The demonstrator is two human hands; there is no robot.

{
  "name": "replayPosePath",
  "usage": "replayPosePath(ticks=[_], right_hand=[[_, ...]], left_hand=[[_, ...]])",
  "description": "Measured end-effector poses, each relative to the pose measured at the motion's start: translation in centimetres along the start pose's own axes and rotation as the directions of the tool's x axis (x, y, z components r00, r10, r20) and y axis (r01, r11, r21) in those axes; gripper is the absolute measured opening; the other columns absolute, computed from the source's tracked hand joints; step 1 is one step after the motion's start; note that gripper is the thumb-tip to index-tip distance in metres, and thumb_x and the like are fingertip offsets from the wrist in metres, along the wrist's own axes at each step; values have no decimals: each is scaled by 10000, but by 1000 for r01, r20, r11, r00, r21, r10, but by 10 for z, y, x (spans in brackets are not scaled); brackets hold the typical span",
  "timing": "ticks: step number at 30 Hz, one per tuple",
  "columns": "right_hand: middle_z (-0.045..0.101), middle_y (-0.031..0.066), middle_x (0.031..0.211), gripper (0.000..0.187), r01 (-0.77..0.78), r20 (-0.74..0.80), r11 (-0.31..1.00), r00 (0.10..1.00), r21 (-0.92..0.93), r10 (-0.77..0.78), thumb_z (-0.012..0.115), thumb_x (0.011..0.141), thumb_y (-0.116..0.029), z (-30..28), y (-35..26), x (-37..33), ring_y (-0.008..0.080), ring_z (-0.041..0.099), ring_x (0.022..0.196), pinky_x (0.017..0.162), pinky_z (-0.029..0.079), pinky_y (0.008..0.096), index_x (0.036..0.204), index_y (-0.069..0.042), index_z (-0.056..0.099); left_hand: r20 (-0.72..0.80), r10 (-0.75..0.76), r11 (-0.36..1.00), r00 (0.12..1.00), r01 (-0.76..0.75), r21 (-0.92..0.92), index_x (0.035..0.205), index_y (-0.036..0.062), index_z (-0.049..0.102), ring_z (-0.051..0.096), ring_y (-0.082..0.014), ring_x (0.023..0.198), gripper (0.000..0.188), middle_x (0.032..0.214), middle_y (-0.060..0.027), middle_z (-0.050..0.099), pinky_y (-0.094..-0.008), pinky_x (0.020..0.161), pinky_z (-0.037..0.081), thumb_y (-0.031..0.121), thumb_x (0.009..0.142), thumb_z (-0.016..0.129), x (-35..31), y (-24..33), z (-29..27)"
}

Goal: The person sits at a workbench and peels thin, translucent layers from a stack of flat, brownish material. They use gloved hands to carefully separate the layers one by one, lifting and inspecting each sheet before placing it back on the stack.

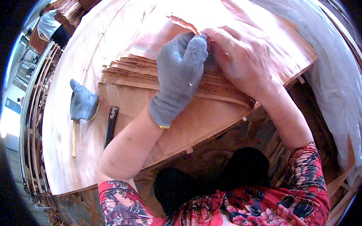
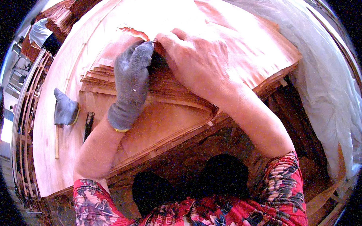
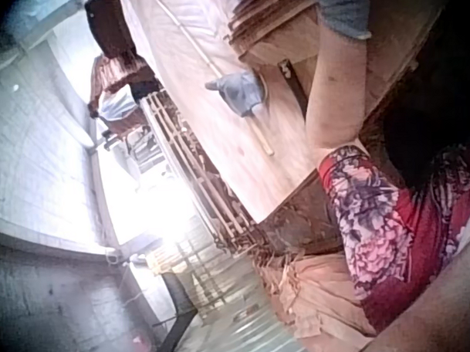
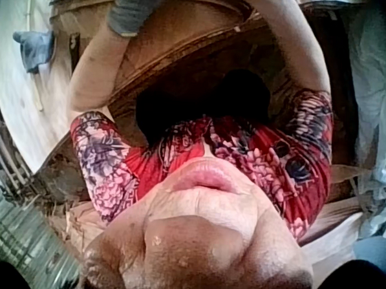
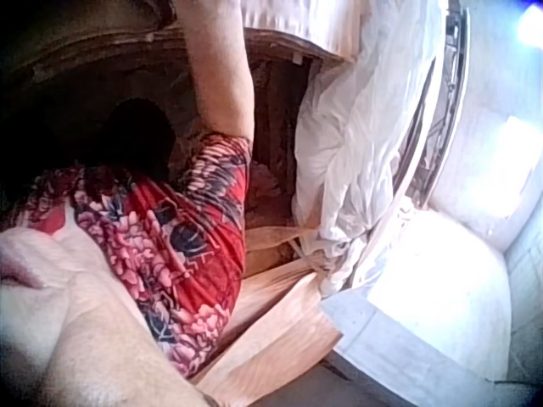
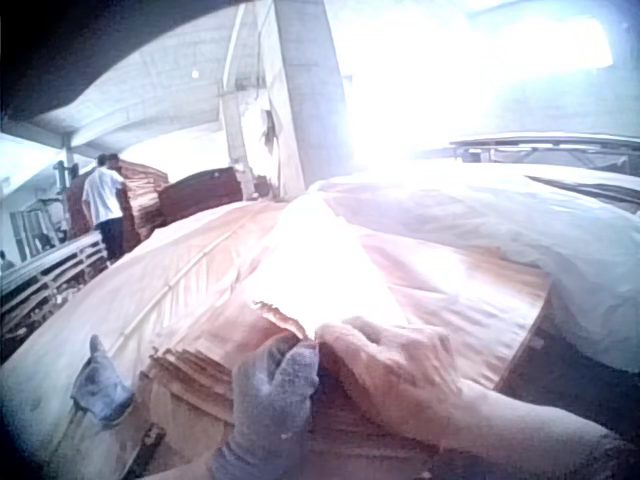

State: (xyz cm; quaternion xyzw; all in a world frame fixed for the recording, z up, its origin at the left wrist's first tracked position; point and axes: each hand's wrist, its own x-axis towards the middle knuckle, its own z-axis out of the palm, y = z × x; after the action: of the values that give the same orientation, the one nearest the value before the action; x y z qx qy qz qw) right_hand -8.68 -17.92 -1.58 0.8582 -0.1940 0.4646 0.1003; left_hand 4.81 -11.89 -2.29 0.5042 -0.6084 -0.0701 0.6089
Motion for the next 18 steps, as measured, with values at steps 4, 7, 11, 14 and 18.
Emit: replayPosePath(ticks=[4, 7, 11, 14, 18], right_hand=[[600, 73, 770, 145, -22, 15, 1000, 1000, -16, 22, 494, 831, -177, 0, -6, 1, 269, 605, 693, 612, 482, 378, 869, -100, 610], [598, 84, 763, 136, -18, 3, 1000, 1000, 17, 18, 502, 827, -177, 3, -4, 2, 269, 603, 694, 612, 481, 378, 843, -89, 604], [598, 113, 760, 143, -79, 20, 992, 997, 94, 77, 511, 821, -177, 6, -2, 4, 295, 597, 699, 624, 475, 391, 845, -71, 605], [605, 136, 775, 157, -125, 3, 974, 992, 189, 127, 519, 816, -179, 7, -2, 5, 320, 590, 706, 645, 468, 407, 845, -53, 608], [612, 153, 779, 181, -179, -12, 931, 981, 319, 193, 529, 815, -191, 11, 0, 4, 334, 586, 714, 665, 462, 417, 802, -31, 613]], left_hand=[[-36, 112, 991, 993, -114, -65, 794, -16, 590, 492, -115, 566, 288, 603, -49, 543, -275, 524, 410, 218, 895, 456, 1, -2, 1], [-68, 109, 993, 992, -112, -47, 797, -19, 571, 456, -90, 590, 290, 618, -33, 521, -269, 523, 392, 217, 909, 442, -1, -11, 0], [-106, 173, 984, 979, -167, 61, 748, -14, 550, 418, -85, 569, 306, 599, -18, 493, -274, 500, 369, 222, 909, 441, -2, -12, 0], [-89, 120, 993, 989, -117, 34, 704, -5, 542, 409, -88, 548, 315, 578, -15, 481, -279, 487, 363, 222, 901, 447, -2, -13, 1], [-53, -32, 997, 998, 29, -66, 678, 13, 545, 420, -96, 534, 289, 568, -20, 480, -282, 475, 363, 198, 883, 461, -1, -10, 0]])
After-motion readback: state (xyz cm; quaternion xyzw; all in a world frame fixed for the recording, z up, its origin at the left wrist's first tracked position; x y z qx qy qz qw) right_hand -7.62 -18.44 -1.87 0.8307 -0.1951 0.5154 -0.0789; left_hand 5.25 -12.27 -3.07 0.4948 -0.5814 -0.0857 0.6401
